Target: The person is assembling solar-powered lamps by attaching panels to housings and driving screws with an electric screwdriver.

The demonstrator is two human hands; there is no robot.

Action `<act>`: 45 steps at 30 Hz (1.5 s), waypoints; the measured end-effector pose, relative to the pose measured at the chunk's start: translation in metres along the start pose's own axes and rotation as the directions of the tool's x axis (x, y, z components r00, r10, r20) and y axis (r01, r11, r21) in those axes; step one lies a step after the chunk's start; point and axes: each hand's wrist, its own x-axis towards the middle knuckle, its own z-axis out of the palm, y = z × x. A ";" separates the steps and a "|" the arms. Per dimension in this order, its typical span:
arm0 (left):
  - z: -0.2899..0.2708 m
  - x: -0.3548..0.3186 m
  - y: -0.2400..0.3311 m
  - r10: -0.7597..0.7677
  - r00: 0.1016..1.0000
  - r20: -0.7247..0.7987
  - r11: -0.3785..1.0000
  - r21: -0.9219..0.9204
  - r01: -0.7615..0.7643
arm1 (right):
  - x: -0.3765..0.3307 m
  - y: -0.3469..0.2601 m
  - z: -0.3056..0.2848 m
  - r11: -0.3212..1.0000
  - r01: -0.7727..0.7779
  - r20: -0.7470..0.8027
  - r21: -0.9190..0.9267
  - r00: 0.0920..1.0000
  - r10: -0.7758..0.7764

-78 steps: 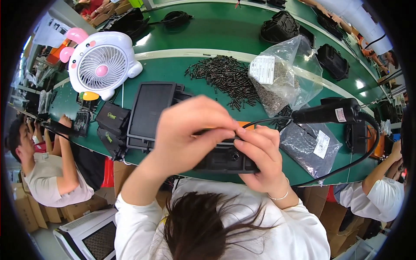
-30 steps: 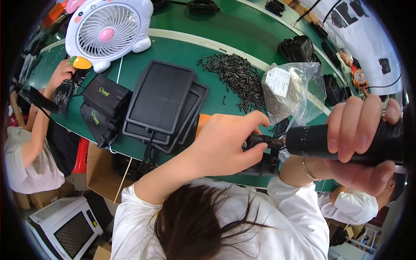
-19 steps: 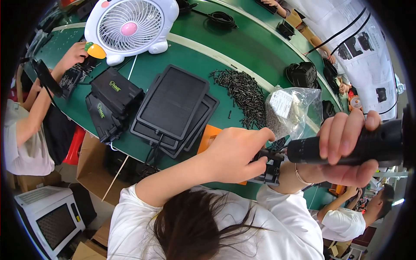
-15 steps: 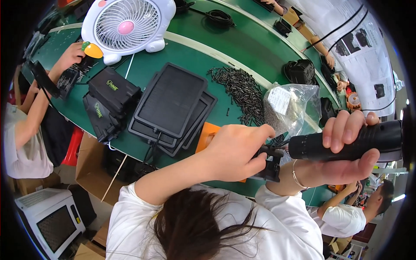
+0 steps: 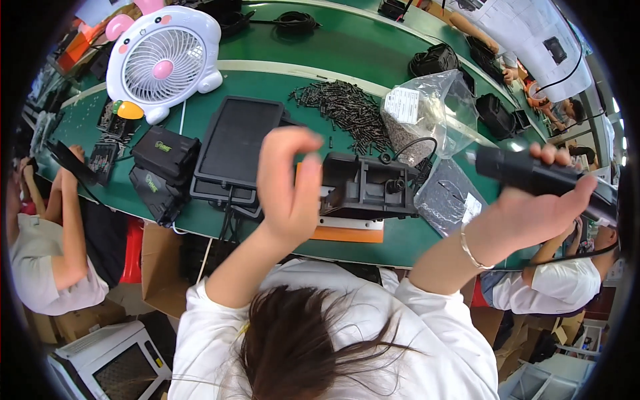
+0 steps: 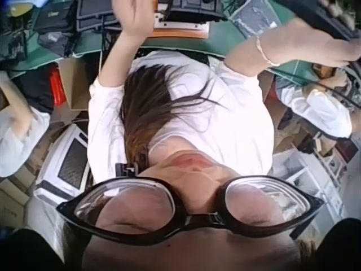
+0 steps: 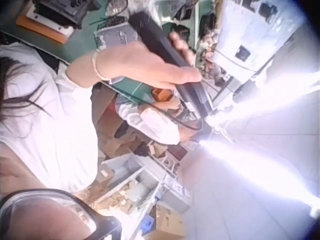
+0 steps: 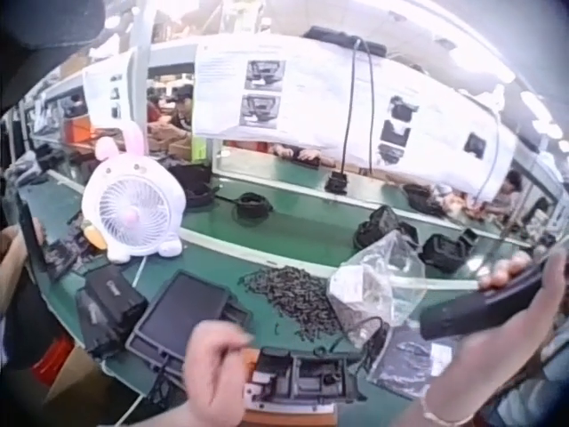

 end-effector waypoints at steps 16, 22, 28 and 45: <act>0.050 0.009 0.052 0.307 0.782 0.542 0.932 -0.339 -0.131 | -0.046 0.040 -0.111 0.488 -0.457 0.416 -0.744 0.255 0.873; -0.021 0.039 0.064 0.062 0.592 0.804 0.962 0.111 -0.251 | -0.041 0.032 -0.086 0.437 -0.757 -0.204 -0.485 0.584 0.786; -0.045 0.036 0.072 0.114 0.674 0.730 0.889 0.228 -0.398 | -0.028 0.052 -0.079 0.593 -0.462 0.209 -0.659 0.645 0.735; -0.030 0.058 0.069 0.033 0.799 0.600 0.896 0.337 -0.290 | -0.077 0.044 0.021 0.400 -0.786 0.720 -0.471 -0.081 0.690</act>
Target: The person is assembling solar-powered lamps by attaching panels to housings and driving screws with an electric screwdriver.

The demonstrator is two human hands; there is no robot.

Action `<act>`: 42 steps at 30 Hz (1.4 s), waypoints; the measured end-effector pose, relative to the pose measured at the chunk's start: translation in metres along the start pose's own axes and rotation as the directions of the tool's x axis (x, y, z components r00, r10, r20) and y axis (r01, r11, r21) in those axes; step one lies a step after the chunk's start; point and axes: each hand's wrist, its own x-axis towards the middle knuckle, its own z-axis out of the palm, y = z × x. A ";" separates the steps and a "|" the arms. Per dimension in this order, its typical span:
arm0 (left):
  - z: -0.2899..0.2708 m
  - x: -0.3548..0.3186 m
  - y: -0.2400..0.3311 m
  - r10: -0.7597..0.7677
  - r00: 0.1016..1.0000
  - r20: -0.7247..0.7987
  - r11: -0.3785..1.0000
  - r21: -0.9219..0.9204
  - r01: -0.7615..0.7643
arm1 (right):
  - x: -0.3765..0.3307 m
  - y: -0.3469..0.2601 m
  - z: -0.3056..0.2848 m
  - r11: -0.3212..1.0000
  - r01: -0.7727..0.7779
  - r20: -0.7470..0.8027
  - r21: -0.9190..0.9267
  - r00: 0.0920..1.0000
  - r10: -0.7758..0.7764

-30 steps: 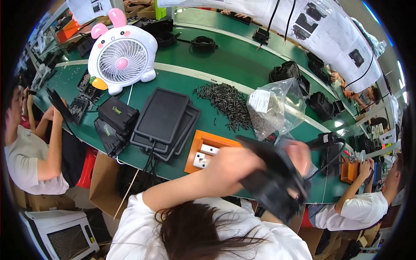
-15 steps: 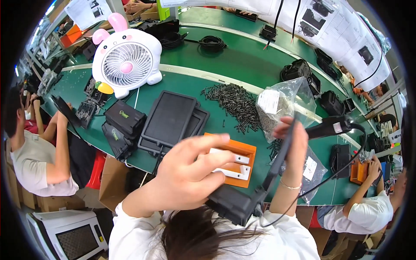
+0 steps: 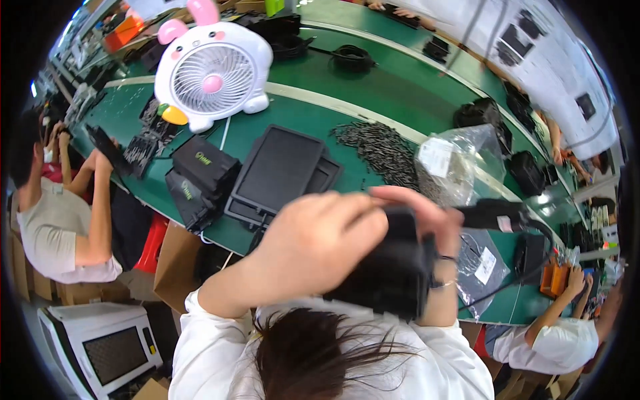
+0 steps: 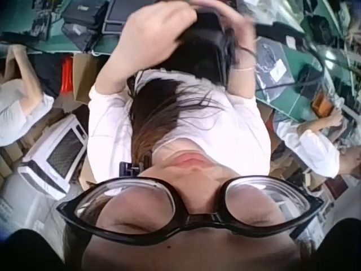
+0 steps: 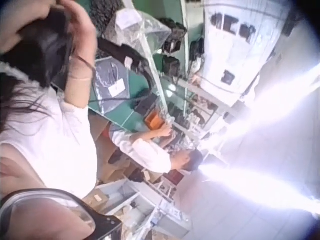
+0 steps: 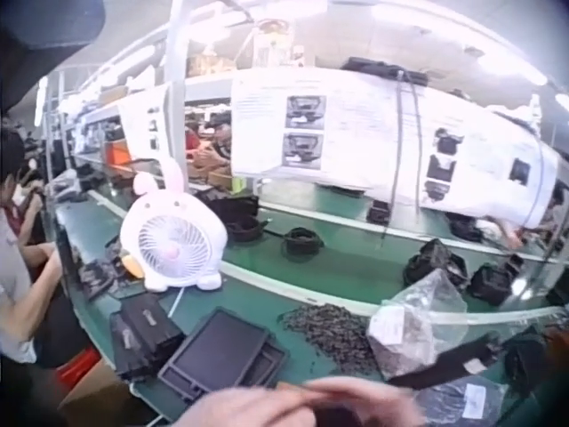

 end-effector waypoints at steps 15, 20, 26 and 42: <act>-0.017 -0.147 -0.059 -0.716 0.656 -0.238 0.663 0.063 0.746 | 0.282 0.059 -0.181 0.770 0.261 -0.600 0.583 0.777 0.190; 0.008 -0.159 -0.056 -0.663 0.725 -0.190 0.699 0.189 0.689 | 0.334 0.108 -0.162 0.923 -0.041 -0.699 0.383 0.641 0.318; -0.013 -0.126 -0.053 -0.528 0.805 -0.270 0.824 0.068 0.563 | 0.183 0.042 -0.029 0.774 0.411 0.538 -0.481 0.836 -0.108; -0.033 -0.141 -0.167 -0.660 0.729 -0.181 0.635 0.385 0.670 | -0.066 0.042 -0.064 0.685 0.092 -0.278 -0.723 0.868 -0.411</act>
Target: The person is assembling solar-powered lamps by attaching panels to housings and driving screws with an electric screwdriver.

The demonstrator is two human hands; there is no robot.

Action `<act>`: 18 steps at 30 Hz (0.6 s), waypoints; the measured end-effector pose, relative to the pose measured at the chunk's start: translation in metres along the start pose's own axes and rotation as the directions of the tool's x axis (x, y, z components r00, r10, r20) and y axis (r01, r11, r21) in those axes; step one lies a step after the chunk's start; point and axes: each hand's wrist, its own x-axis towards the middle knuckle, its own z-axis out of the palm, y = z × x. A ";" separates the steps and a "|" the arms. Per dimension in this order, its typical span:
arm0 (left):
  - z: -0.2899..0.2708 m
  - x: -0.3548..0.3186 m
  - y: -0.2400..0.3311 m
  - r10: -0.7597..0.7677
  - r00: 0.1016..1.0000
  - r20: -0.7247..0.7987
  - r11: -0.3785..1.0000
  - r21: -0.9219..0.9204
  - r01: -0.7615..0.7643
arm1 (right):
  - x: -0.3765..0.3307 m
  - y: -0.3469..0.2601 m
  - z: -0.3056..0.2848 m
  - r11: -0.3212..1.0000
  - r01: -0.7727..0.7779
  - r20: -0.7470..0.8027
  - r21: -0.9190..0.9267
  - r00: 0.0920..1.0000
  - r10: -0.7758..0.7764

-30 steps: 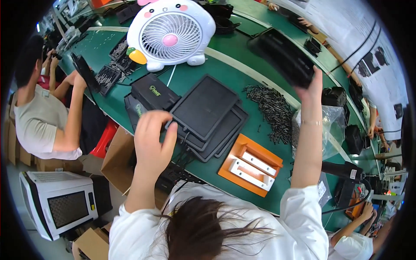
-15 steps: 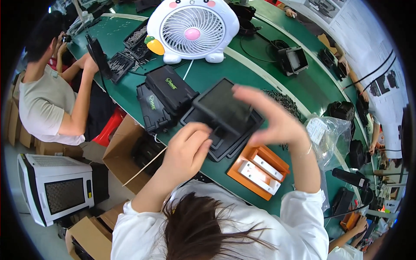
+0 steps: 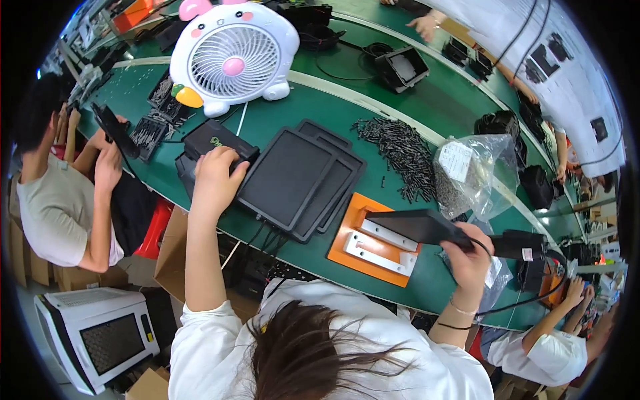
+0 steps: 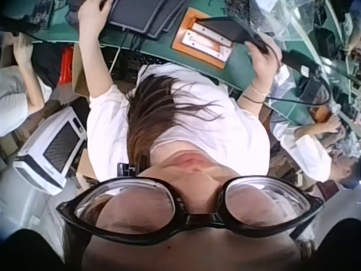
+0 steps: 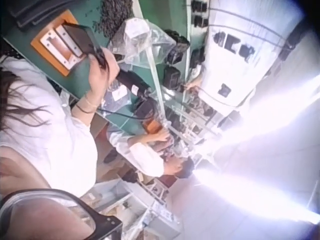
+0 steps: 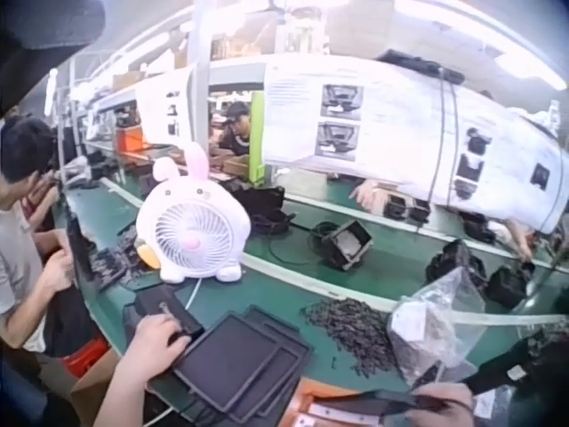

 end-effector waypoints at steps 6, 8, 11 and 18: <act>-0.032 0.010 0.006 -0.001 0.902 -0.433 1.000 0.025 0.014 | 0.013 -0.032 0.037 0.843 0.295 -0.140 -0.450 0.909 -0.393; -0.074 0.001 0.019 -0.146 0.816 -0.559 0.979 -0.203 0.037 | 0.007 -0.045 0.039 0.728 0.365 -0.293 -0.580 0.741 -0.604; -0.132 -0.026 0.049 -0.644 0.511 -0.569 0.635 -0.770 -0.057 | -0.010 -0.060 0.033 0.954 0.233 -0.053 -0.187 0.968 -0.247; -0.115 -0.037 0.164 0.376 0.921 0.100 0.683 -0.702 -0.202 | -0.007 -0.058 0.051 0.887 0.345 0.062 0.306 0.923 -0.381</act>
